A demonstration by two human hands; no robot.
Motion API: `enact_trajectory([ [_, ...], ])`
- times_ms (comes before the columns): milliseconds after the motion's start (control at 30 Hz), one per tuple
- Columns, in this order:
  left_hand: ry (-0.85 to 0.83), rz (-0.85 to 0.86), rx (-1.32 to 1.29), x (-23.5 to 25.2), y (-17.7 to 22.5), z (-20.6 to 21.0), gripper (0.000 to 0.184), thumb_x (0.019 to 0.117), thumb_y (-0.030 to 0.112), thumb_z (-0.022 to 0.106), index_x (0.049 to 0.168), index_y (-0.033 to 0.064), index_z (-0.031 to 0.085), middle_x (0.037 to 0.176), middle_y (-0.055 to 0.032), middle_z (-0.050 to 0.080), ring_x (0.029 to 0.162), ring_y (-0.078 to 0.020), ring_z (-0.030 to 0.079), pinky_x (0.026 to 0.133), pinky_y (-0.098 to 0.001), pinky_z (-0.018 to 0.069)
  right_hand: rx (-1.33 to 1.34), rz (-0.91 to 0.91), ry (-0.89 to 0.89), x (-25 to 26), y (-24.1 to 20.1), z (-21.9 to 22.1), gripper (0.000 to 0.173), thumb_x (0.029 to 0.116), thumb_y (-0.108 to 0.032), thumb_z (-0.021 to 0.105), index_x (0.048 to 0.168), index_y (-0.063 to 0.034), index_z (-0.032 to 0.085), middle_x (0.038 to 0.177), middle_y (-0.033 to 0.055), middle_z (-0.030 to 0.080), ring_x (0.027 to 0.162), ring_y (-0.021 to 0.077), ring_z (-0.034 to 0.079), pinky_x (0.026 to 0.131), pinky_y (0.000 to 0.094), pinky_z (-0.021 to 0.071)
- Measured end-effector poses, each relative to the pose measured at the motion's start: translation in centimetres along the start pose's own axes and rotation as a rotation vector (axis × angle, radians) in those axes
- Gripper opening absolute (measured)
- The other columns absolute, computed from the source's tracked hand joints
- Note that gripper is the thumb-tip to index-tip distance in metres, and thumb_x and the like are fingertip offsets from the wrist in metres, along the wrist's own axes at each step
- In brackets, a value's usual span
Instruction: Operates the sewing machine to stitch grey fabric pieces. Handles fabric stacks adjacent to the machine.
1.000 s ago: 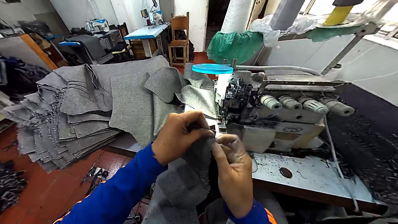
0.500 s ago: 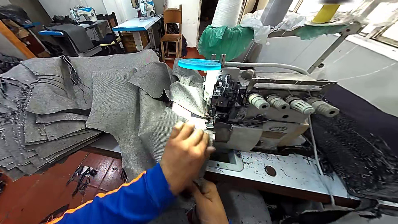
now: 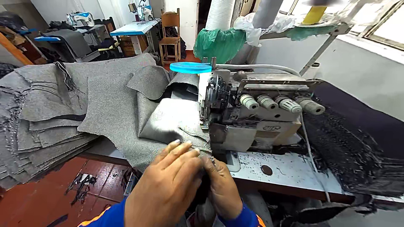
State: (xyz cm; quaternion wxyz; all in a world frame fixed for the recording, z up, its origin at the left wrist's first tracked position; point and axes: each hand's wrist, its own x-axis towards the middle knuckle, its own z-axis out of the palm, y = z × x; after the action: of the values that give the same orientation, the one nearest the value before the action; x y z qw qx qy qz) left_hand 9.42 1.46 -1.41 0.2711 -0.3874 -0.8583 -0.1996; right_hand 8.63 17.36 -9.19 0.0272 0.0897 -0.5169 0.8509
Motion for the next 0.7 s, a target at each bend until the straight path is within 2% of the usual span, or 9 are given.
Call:
enact_trajectory([
  [100, -0.004, 0.084, 0.054, -1.2, -0.3, 0.3, 0.037, 0.1044, 0.037, 0.054, 0.124, 0.0064, 0.060, 0.127, -0.0118, 0.071, 0.127, -0.0243, 0.063, 0.115, -0.0367, 0.0422, -0.075, -0.083, 0.034, 0.3, 0.1, 0.5, 0.031, 0.1057, -0.010, 0.047, 0.086, -0.0088, 0.070, 0.076, -0.0058, 0.072, 0.073, 0.0002, 0.070, 0.072, 0.0216, 0.0601],
  [200, -0.060, 0.162, 0.100, -1.5, -1.3, 1.1, 0.055, 0.0992, 0.046, 0.061, 0.134, 0.0032, 0.056, 0.135, -0.0137, 0.066, 0.133, -0.0250, 0.059, 0.118, -0.0378, 0.0397, -0.169, -0.154, 0.096, 0.7, 0.4, 0.8, 0.031, 0.1029, -0.007, 0.049, 0.079, -0.0095, 0.068, 0.069, -0.0087, 0.068, 0.066, -0.0028, 0.066, 0.065, 0.0177, 0.0573],
  [233, -0.081, 0.189, 0.123, -1.5, -1.8, 1.5, 0.055, 0.0982, 0.043, 0.063, 0.136, 0.0032, 0.055, 0.137, -0.0137, 0.065, 0.134, -0.0249, 0.059, 0.118, -0.0382, 0.0398, -0.207, -0.174, 0.114, 0.8, 0.6, 0.9, 0.030, 0.1009, -0.006, 0.050, 0.076, -0.0102, 0.066, 0.067, -0.0101, 0.066, 0.063, -0.0044, 0.063, 0.062, 0.0163, 0.0550],
  [300, -0.106, 0.229, 0.152, -1.3, -2.9, 2.3, 0.045, 0.0984, 0.023, 0.063, 0.137, 0.0024, 0.055, 0.136, -0.0141, 0.066, 0.131, -0.0252, 0.061, 0.115, -0.0384, 0.0441, -0.287, -0.198, 0.148, 1.1, 1.1, 1.1, 0.027, 0.0957, -0.006, 0.054, 0.071, -0.0110, 0.064, 0.062, -0.0119, 0.060, 0.057, -0.0062, 0.057, 0.055, 0.0152, 0.0496],
  [367, -0.088, 0.258, 0.178, -0.8, -4.1, 3.0, 0.031, 0.1022, 0.003, 0.052, 0.133, 0.0025, 0.060, 0.129, -0.0122, 0.071, 0.125, -0.0228, 0.066, 0.111, -0.0366, 0.0489, -0.387, -0.215, 0.174, 1.4, 1.2, 1.3, 0.027, 0.0940, -0.007, 0.055, 0.068, -0.0115, 0.061, 0.057, -0.0121, 0.055, 0.051, -0.0061, 0.052, 0.049, 0.0151, 0.0456],
  [500, -0.048, 0.279, 0.126, 0.5, -6.3, 3.6, 0.027, 0.1000, -0.003, 0.052, 0.120, 0.0031, 0.069, 0.117, -0.0082, 0.076, 0.117, -0.0195, 0.071, 0.106, -0.0349, 0.0534, -0.547, -0.313, 0.204, 2.7, 1.4, 1.1, 0.032, 0.0943, -0.009, 0.054, 0.063, -0.0111, 0.057, 0.053, -0.0107, 0.049, 0.046, -0.0055, 0.047, 0.046, 0.0148, 0.0411],
  [600, -0.045, 0.282, 0.064, 1.8, -7.3, 4.0, 0.026, 0.0967, -0.006, 0.054, 0.113, 0.0029, 0.073, 0.113, -0.0079, 0.077, 0.115, -0.0188, 0.071, 0.106, -0.0327, 0.0534, -0.533, -0.327, 0.197, 3.5, 1.3, 1.0, 0.033, 0.0960, -0.008, 0.052, 0.063, -0.0121, 0.057, 0.051, -0.0114, 0.050, 0.045, -0.0055, 0.049, 0.045, 0.0140, 0.0428],
  [700, -0.044, 0.285, 0.034, 2.5, -7.9, 4.5, 0.026, 0.0952, -0.006, 0.056, 0.109, 0.0037, 0.075, 0.113, -0.0086, 0.077, 0.114, -0.0195, 0.071, 0.105, -0.0328, 0.0539, -0.609, -0.366, 0.100, 2.6, 2.0, 1.1, 0.034, 0.0981, -0.012, 0.050, 0.066, -0.0067, 0.061, 0.054, -0.0065, 0.055, 0.048, -0.0028, 0.053, 0.046, 0.0161, 0.0460],
])
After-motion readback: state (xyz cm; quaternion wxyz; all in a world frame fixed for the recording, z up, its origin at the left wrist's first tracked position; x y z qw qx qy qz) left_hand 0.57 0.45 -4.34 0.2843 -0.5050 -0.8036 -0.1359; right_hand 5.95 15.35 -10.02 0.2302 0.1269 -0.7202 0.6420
